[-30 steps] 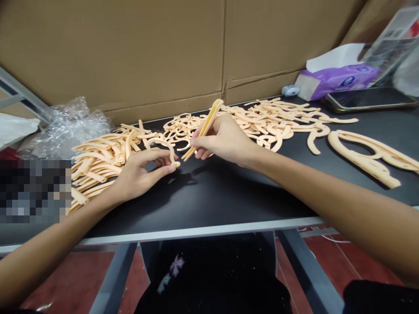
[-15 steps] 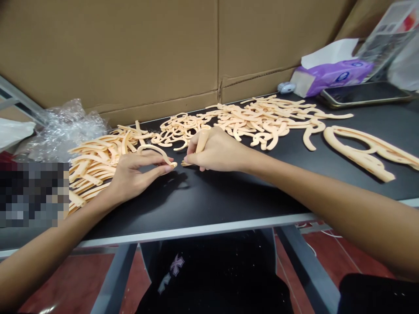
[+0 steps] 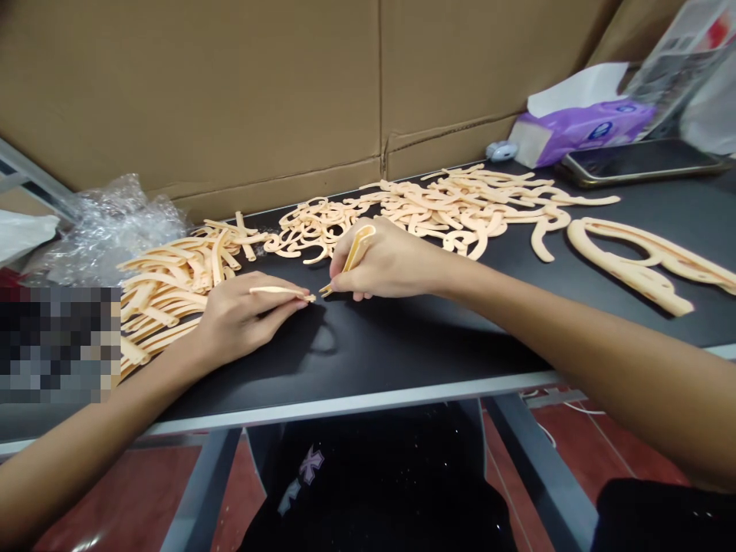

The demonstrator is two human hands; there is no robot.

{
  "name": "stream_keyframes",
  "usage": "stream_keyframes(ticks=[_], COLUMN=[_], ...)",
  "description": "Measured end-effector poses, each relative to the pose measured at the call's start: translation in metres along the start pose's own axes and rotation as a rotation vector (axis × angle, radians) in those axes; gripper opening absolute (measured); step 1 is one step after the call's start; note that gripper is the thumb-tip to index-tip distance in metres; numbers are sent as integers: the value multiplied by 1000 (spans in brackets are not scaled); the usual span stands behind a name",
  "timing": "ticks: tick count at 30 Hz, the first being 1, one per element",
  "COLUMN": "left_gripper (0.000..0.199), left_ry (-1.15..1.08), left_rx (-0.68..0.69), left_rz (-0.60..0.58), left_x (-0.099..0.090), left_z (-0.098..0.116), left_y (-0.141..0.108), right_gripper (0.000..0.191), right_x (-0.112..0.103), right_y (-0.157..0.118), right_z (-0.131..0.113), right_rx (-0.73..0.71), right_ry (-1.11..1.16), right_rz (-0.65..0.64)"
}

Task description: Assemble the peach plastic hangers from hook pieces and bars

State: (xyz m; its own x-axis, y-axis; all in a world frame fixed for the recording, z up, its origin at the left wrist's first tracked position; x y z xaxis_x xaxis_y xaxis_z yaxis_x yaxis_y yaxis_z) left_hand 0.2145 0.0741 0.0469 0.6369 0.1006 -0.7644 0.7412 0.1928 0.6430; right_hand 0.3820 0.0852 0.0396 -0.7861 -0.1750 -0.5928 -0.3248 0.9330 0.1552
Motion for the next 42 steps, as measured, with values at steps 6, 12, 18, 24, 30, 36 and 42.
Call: stream_keyframes(ticks=[6, 12, 18, 24, 30, 36, 42], left_gripper=[9, 10, 13, 14, 14, 13, 13], left_ry=[76, 68, 114, 98, 97, 133, 201], left_rx=[-1, 11, 1, 14, 14, 5, -37], left_rz=[-61, -57, -60, -27, -41, -24, -15], left_x=[4, 3, 4, 3, 4, 1, 0], left_z=[4, 6, 7, 8, 9, 11, 8], left_y=[2, 2, 3, 2, 2, 2, 1], right_gripper=[16, 19, 20, 18, 18, 19, 17], right_x=[-4, -1, -2, 2, 2, 4, 11], right_y=[1, -3, -6, -9, -16, -17, -14], right_z=[-14, -24, -31, -29, -23, -24, -11], right_rx=[-133, -192, -209, -258, -311, -287, -143], right_ry=[-94, -163, -179, -168, -119, -145, 39], right_rz=[82, 107, 114, 137, 186, 213, 227])
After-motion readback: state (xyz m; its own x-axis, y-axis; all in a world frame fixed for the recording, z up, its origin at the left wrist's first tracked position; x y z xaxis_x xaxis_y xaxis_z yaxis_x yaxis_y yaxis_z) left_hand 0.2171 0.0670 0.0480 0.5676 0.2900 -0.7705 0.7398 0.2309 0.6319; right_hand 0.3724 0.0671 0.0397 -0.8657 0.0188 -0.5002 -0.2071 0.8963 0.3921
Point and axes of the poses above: each hand's wrist, its own y-axis towards the middle knuckle, its own x-axis out of the palm, z = x × y, the point moved 8 cm from there along y, towards the middle knuckle, and after that the axes turned 3 degrees about -x, right-handed, at the moved point
